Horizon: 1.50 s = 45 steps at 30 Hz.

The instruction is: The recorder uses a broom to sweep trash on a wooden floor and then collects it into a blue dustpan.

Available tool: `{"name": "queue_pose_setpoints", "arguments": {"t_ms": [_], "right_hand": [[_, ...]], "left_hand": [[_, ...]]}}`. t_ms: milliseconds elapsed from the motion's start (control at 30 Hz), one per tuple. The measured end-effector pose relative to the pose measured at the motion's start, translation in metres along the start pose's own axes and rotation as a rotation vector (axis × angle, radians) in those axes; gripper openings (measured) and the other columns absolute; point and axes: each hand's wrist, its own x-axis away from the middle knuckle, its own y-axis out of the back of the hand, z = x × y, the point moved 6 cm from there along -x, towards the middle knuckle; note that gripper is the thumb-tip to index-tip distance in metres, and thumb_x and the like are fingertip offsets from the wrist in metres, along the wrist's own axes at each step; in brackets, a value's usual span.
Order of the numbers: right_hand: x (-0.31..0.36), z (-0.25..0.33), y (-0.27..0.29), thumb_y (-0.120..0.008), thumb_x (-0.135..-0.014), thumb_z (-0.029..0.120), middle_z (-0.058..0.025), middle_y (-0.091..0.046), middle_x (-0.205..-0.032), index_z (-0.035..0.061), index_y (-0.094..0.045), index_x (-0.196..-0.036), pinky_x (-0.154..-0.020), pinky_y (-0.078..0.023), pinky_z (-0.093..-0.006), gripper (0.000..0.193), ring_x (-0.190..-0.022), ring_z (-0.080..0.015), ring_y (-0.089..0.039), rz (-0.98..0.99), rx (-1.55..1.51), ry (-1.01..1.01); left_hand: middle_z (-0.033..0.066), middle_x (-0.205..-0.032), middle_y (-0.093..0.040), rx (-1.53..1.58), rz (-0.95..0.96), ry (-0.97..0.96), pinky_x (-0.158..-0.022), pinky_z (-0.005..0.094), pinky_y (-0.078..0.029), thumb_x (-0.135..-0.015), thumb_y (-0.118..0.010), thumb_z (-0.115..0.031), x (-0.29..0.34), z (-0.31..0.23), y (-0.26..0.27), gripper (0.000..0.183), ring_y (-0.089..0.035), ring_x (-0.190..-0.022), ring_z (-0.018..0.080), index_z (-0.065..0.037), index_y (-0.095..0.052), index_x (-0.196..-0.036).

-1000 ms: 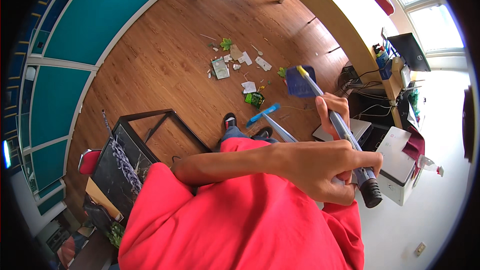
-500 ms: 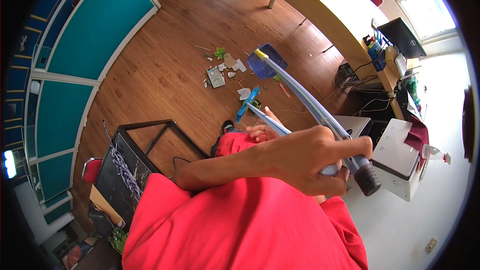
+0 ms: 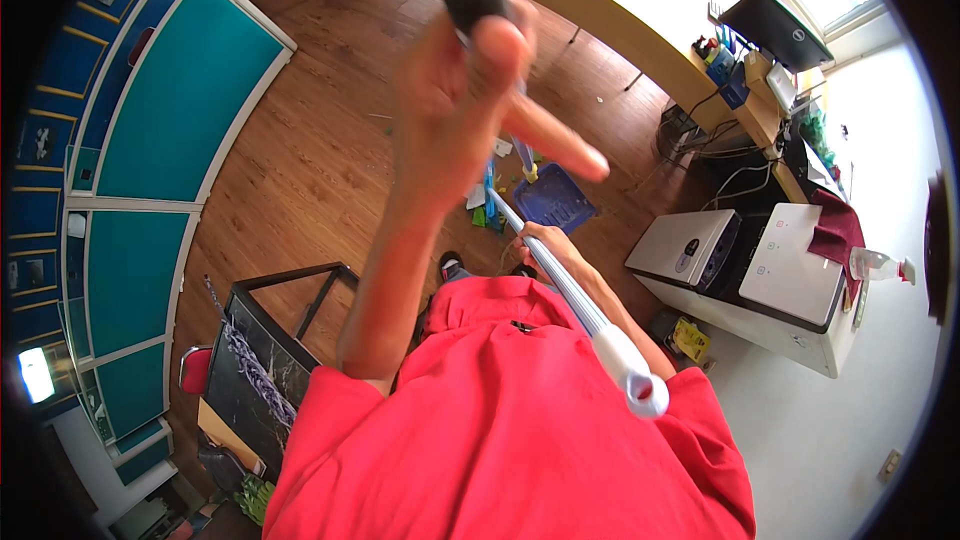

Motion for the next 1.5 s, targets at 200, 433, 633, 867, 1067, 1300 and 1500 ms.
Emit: {"name": "queue_pose_setpoints", "arguments": {"t_ms": [200, 433, 633, 867, 1067, 1300, 1500], "right_hand": [[0.041, 0.014, 0.046, -0.058, -0.083, 0.011, -0.0052, -0.056, -0.065, 0.0008, -0.057, -0.076, -0.044, -0.044, -0.0261, 0.013, -0.049, -0.0122, -0.054, 0.074, 0.460, -0.001], [0.070, 0.015, 0.094, -0.058, -0.084, 0.009, -0.0033, -0.052, -0.070, -0.0035, -0.056, -0.106, -0.043, -0.044, -0.0256, 0.025, -0.052, -0.0102, -0.053, 0.188, 0.539, -0.032], [0.082, 0.008, 0.128, -0.052, -0.089, 0.006, -0.0011, -0.046, -0.074, 0.0012, -0.045, -0.134, -0.041, -0.037, -0.0222, 0.045, -0.051, -0.0077, -0.044, 0.084, 0.458, -0.180], [0.084, 0.024, 0.137, -0.053, -0.089, 0.005, -0.0003, -0.044, -0.073, 0.0042, -0.050, -0.126, -0.040, -0.034, -0.0226, 0.037, -0.049, -0.0070, -0.041, -0.011, 0.468, -0.263], [0.034, 0.107, 0.086, -0.053, -0.088, 0.010, -0.0036, -0.050, -0.081, -0.0011, -0.045, -0.132, -0.038, -0.037, -0.0228, 0.045, -0.049, -0.0071, -0.043, -0.102, 0.513, 0.026], [-0.079, 0.148, -0.003, -0.050, -0.097, 0.017, -0.0022, -0.050, -0.077, 0.0042, -0.054, -0.115, -0.037, -0.041, -0.0243, 0.023, -0.047, -0.0073, -0.044, -0.270, 0.505, 0.041], [-0.298, 0.246, -0.080, -0.055, -0.092, 0.016, 0.0002, -0.049, -0.060, 0.0045, -0.060, -0.098, -0.035, -0.039, -0.0267, 0.014, -0.042, -0.0095, -0.047, -0.320, 1.000, 0.450]], "left_hand": [[0.0188, -0.092, -0.060, -0.338, -0.088, 0.031, -0.058, 0.0284, -0.049, -0.098, -0.052, -0.043, -0.053, 0.013, 0.022, 0.047, -0.066, -0.080, 0.0199, 0.002, -0.046, -0.111], [-0.0009, -0.041, -0.041, -0.163, -0.133, -0.138, -0.028, 0.0211, -0.035, -0.102, -0.037, -0.044, -0.059, -0.023, 0.015, 0.039, -0.043, -0.028, 0.0127, -0.007, -0.046, -0.092], [-0.0030, -0.041, -0.036, -0.761, -0.363, -0.113, -0.035, 0.0166, -0.019, -0.103, -0.036, -0.044, -0.042, -0.081, 0.096, 0.052, -0.027, -0.029, 0.0059, 0.003, -0.057, -0.111], [0.0023, -0.053, -0.044, -1.362, -0.395, -0.214, -0.051, 0.0231, -0.037, -0.102, -0.046, -0.025, -0.045, -0.158, 0.179, 0.035, -0.042, -0.048, 0.0097, 0.003, -0.067, -0.103], [0.0055, -0.063, -0.052, -1.365, -0.568, -0.110, -0.067, 0.0279, -0.051, -0.097, -0.057, -0.026, -0.020, -0.198, 0.309, 0.032, -0.050, -0.057, 0.0119, 0.005, -0.067, -0.096], [0.0107, -0.071, -0.059, -1.428, -0.936, -0.184, -0.055, 0.0241, -0.044, -0.097, -0.057, -0.033, 0.034, -0.208, 0.405, 0.043, -0.048, -0.054, 0.0129, 0.009, -0.064, -0.095], [0.0062, -0.063, -0.048, -1.671, -1.034, -0.036, -0.056, 0.0229, -0.046, -0.103, -0.044, -0.036, 0.080, -0.197, 0.470, 0.048, -0.043, -0.053, 0.0102, 0.008, -0.061, -0.102]]}}
